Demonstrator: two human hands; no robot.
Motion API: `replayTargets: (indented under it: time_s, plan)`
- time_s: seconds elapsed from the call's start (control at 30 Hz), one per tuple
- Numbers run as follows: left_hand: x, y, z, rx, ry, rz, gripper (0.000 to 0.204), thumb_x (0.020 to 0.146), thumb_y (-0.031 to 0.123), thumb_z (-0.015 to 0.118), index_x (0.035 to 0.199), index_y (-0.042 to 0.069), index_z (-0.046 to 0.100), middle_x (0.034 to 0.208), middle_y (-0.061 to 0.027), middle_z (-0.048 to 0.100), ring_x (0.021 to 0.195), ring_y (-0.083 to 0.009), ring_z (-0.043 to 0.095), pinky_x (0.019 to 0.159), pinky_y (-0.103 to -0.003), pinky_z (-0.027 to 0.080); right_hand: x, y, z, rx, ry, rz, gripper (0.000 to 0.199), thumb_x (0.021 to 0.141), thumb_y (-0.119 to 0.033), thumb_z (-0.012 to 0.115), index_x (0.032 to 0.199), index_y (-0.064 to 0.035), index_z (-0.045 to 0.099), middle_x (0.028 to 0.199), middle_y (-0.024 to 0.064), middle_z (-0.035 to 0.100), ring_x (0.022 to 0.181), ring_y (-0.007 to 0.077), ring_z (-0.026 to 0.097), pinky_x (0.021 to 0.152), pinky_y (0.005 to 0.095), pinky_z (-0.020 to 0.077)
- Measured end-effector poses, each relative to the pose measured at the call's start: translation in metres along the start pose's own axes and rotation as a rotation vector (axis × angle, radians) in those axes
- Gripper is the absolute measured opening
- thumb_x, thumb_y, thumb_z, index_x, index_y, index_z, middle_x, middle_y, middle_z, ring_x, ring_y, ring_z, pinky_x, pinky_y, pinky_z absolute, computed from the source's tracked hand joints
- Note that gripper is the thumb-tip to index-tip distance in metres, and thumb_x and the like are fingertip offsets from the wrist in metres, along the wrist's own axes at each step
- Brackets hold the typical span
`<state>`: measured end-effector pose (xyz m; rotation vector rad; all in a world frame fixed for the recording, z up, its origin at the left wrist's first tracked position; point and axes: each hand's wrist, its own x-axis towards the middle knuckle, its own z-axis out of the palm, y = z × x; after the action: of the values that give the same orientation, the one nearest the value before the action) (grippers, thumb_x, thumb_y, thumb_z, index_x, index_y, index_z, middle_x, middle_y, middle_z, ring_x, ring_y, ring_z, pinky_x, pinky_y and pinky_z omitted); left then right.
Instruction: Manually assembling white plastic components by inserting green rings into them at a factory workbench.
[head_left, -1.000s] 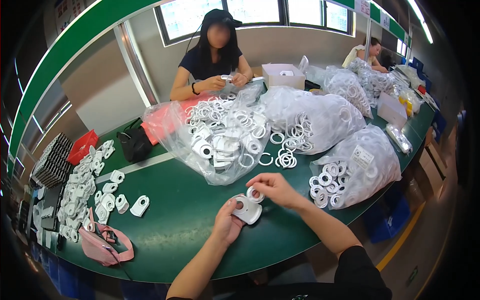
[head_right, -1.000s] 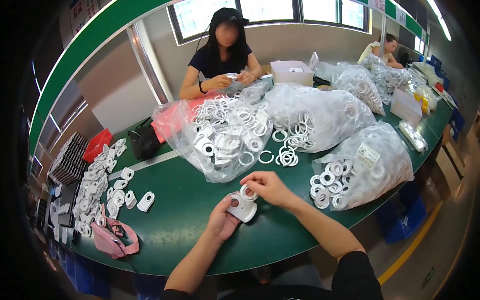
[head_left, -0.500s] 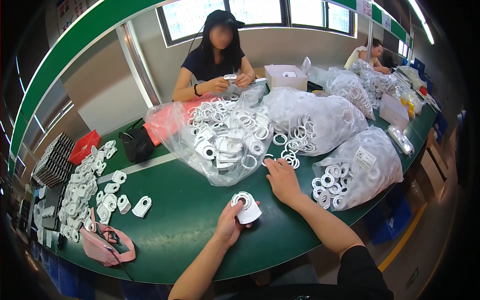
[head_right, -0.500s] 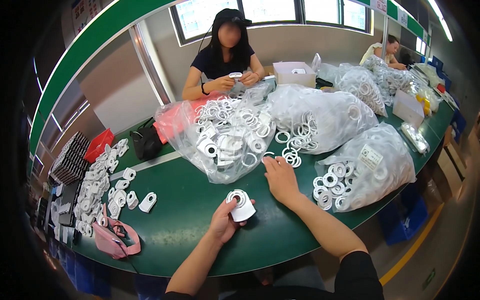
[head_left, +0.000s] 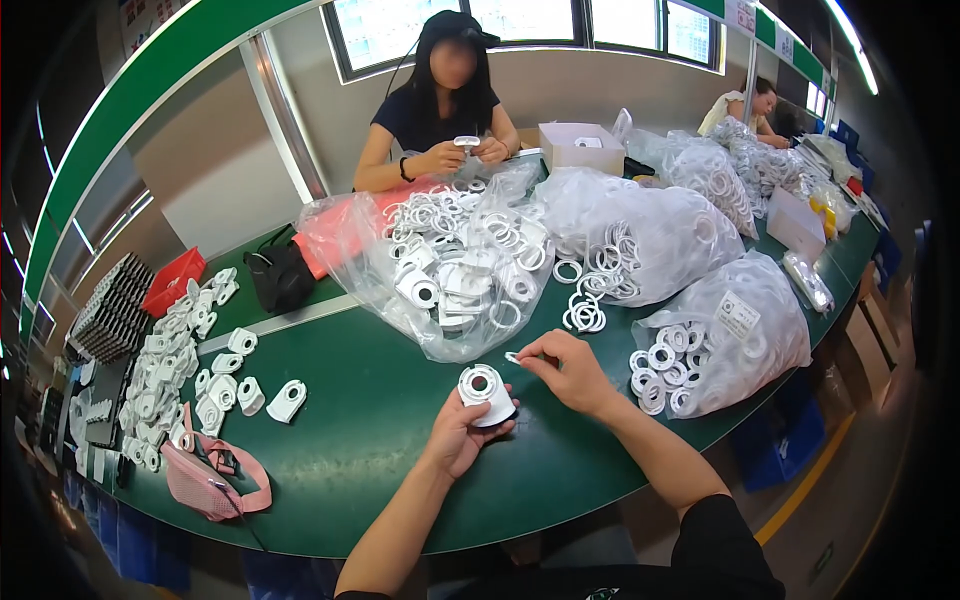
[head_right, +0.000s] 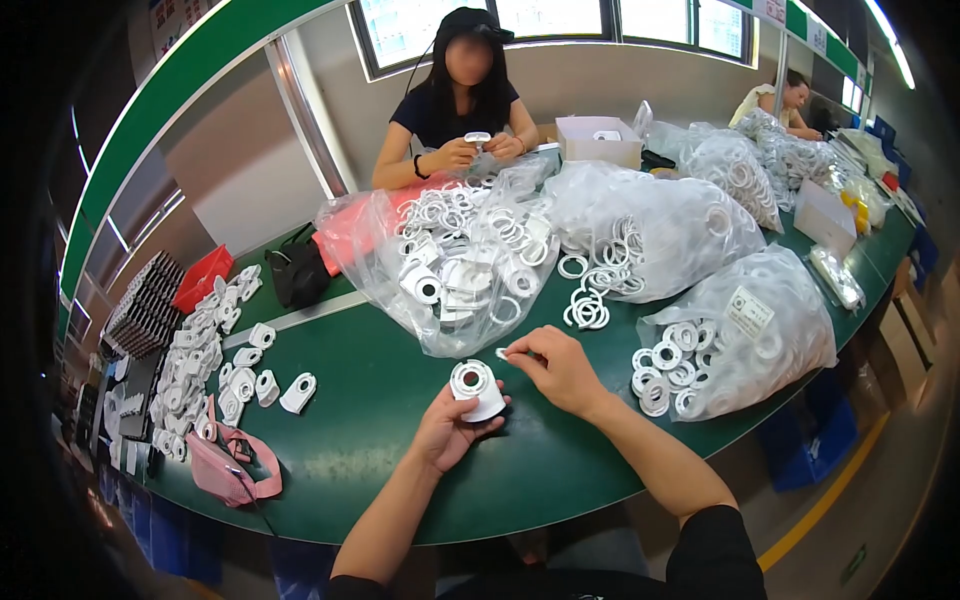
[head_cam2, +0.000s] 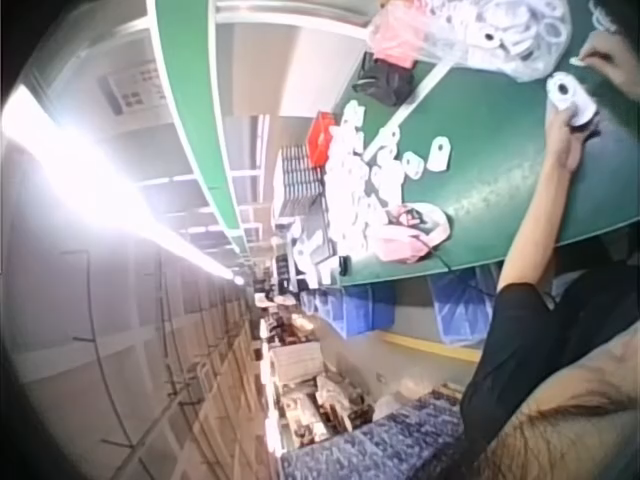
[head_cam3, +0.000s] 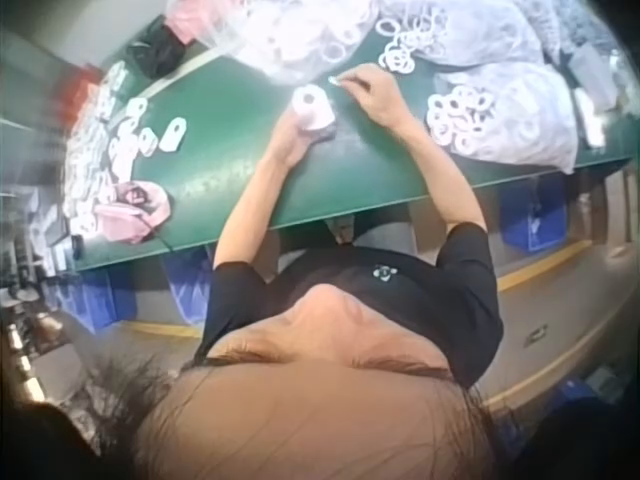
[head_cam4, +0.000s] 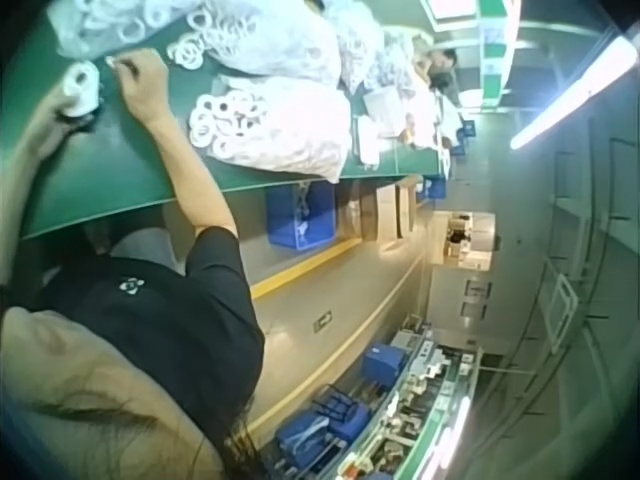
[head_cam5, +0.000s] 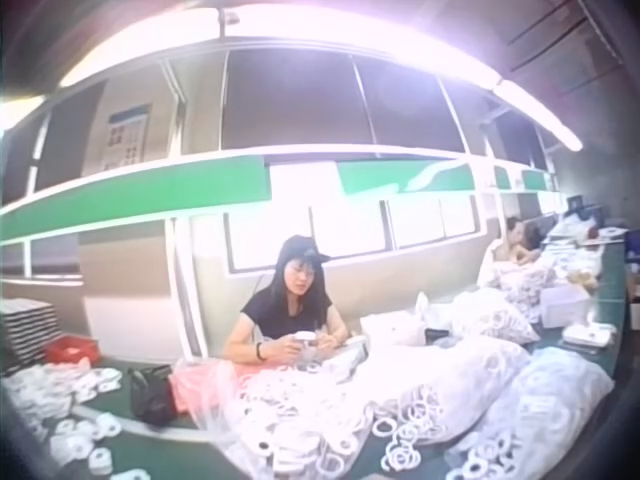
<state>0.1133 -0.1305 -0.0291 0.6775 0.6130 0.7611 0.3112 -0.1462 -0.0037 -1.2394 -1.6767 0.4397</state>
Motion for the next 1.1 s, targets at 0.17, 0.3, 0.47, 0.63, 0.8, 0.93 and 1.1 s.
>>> replayTargets:
  time_s: [0.17, 0.3, 0.47, 0.63, 0.8, 0.93, 1.1]
  plan:
    - [0.003, -0.002, -0.003, 0.068, -0.096, -0.046, 0.049, 0.077, -0.003, 0.043, 0.126, 0.003, 0.039, 0.113, -0.0132, 0.057, 0.092, -0.0275, 0.064, 0.055, -0.025, 0.047, -0.006, -0.004, 0.011, 0.144, -0.055, -0.223, 0.012, 0.077, -0.004, 0.068, 0.089, -0.0058, 0.068, 0.08, 0.005, 0.062, 0.072, 0.0166, 0.055, 0.063, 0.0272, 0.0436]
    - [-0.003, 0.005, -0.001, 0.091, -0.1, -0.051, 0.048, 0.078, -0.001, 0.041, 0.126, 0.002, 0.039, 0.11, -0.013, 0.058, 0.089, -0.0254, 0.065, 0.051, -0.023, 0.044, -0.006, 0.002, 0.011, 0.136, -0.207, -0.291, 0.014, 0.074, -0.005, 0.069, 0.088, -0.0072, 0.068, 0.078, 0.0047, 0.062, 0.074, 0.0206, 0.056, 0.064, 0.0307, 0.0448]
    - [-0.001, 0.006, -0.007, 0.081, -0.166, -0.103, 0.045, 0.084, 0.01, 0.038, 0.128, 0.001, 0.039, 0.107, -0.0127, 0.059, 0.084, -0.0256, 0.066, 0.045, -0.02, 0.039, -0.006, 0.005, 0.007, 0.127, -0.339, -0.281, 0.017, 0.073, -0.003, 0.07, 0.088, -0.007, 0.065, 0.077, 0.0054, 0.059, 0.072, 0.0202, 0.056, 0.062, 0.03, 0.0451]
    - [-0.003, 0.009, -0.007, 0.136, -0.161, -0.122, 0.04, 0.088, 0.014, 0.037, 0.125, 0.001, 0.041, 0.103, -0.0121, 0.06, 0.081, -0.0236, 0.066, 0.043, -0.02, 0.039, -0.007, 0.001, 0.005, 0.181, -0.407, -0.208, 0.019, 0.072, -0.001, 0.07, 0.089, -0.0067, 0.064, 0.078, 0.0065, 0.057, 0.071, 0.0199, 0.057, 0.061, 0.0294, 0.0456]
    - [-0.002, 0.008, -0.006, 0.165, -0.168, -0.124, 0.037, 0.089, 0.015, 0.038, 0.123, 0.002, 0.043, 0.099, -0.011, 0.061, 0.078, -0.0213, 0.066, 0.042, -0.019, 0.038, -0.005, -0.003, 0.0, 0.119, -0.476, -0.238, 0.018, 0.076, -0.001, 0.065, 0.093, -0.0066, 0.061, 0.08, 0.008, 0.056, 0.074, 0.0217, 0.059, 0.065, 0.0308, 0.048]
    - [-0.002, 0.009, -0.003, 0.253, -0.172, -0.136, 0.034, 0.091, 0.014, 0.04, 0.123, 0.002, 0.043, 0.096, -0.0092, 0.061, 0.077, -0.0179, 0.066, 0.043, -0.018, 0.038, -0.005, -0.003, 0.0, 0.045, -0.483, -0.327, 0.019, 0.074, -0.002, 0.065, 0.091, -0.0074, 0.06, 0.079, 0.0085, 0.055, 0.076, 0.0258, 0.055, 0.066, 0.0349, 0.0457]
    - [-0.003, 0.007, 0.0, 0.31, -0.2, -0.102, 0.032, 0.091, 0.012, 0.044, 0.122, 0.002, 0.043, 0.094, -0.008, 0.061, 0.074, -0.0145, 0.065, 0.044, -0.017, 0.039, -0.005, -0.008, -0.001, -0.001, -0.458, -0.444, 0.017, 0.074, -0.003, 0.066, 0.088, -0.0075, 0.058, 0.077, 0.0072, 0.056, 0.073, 0.0259, 0.054, 0.062, 0.0351, 0.0444]
